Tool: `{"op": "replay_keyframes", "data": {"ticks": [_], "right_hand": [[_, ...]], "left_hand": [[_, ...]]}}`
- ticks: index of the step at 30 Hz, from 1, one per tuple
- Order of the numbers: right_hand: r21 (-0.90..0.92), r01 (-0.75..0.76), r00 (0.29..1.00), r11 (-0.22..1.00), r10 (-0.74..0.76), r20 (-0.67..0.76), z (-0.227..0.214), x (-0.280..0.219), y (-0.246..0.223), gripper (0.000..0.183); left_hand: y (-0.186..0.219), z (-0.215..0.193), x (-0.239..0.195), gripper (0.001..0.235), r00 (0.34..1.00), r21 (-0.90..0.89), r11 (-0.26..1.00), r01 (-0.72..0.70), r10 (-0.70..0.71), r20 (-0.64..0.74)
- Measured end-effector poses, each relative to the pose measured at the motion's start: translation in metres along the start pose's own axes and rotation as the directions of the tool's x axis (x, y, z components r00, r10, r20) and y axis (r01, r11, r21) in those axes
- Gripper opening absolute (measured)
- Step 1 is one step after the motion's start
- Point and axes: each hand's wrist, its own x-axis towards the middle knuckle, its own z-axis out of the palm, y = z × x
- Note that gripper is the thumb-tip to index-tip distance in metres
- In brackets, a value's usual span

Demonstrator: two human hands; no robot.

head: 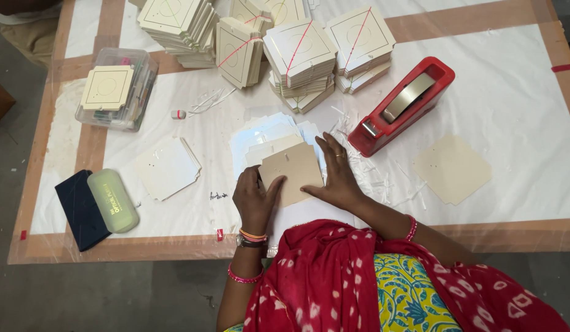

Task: The person assembles a stack of paper cards by picking up individual cards, aligning them, and using a tape dispenser to apply tape to the stack.

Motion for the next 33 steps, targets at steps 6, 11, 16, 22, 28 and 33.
{"op": "replay_keyframes", "data": {"ticks": [6, 11, 16, 22, 28, 33], "right_hand": [[-0.045, 0.01, 0.999, 0.999, -0.007, 0.05, 0.007, -0.004, 0.006, 0.122], [-0.03, 0.013, 0.997, 0.999, -0.011, 0.071, 0.002, -0.002, -0.002, 0.116], [0.007, -0.029, 0.993, 1.0, 0.028, 0.119, 0.005, -0.002, 0.013, 0.11], [0.238, -0.074, 0.993, 0.968, 0.05, 0.107, 0.001, -0.002, 0.029, 0.092], [0.28, -0.079, 0.988, 0.957, 0.038, 0.15, -0.01, 0.002, 0.011, 0.074], [0.207, -0.133, 0.984, 0.969, 0.105, 0.142, -0.006, 0.0, 0.01, 0.076]], "left_hand": [[-0.005, 0.004, 0.001, 0.063, 0.999, 0.087, 0.995, -0.044, 0.043, 0.016], [-0.005, 0.003, -0.001, 0.074, 0.999, 0.078, 0.996, -0.04, 0.039, 0.021], [-0.005, 0.004, -0.003, 0.079, 0.999, 0.092, 0.995, -0.046, 0.045, 0.011], [-0.011, -0.002, -0.009, 0.072, 0.999, 0.096, 0.995, -0.03, 0.028, 0.017], [-0.01, -0.008, -0.009, 0.073, 0.997, 0.153, 0.985, -0.08, 0.082, -0.01], [-0.013, -0.014, -0.02, 0.092, 0.999, 0.157, 0.986, -0.053, 0.052, 0.014]]}}
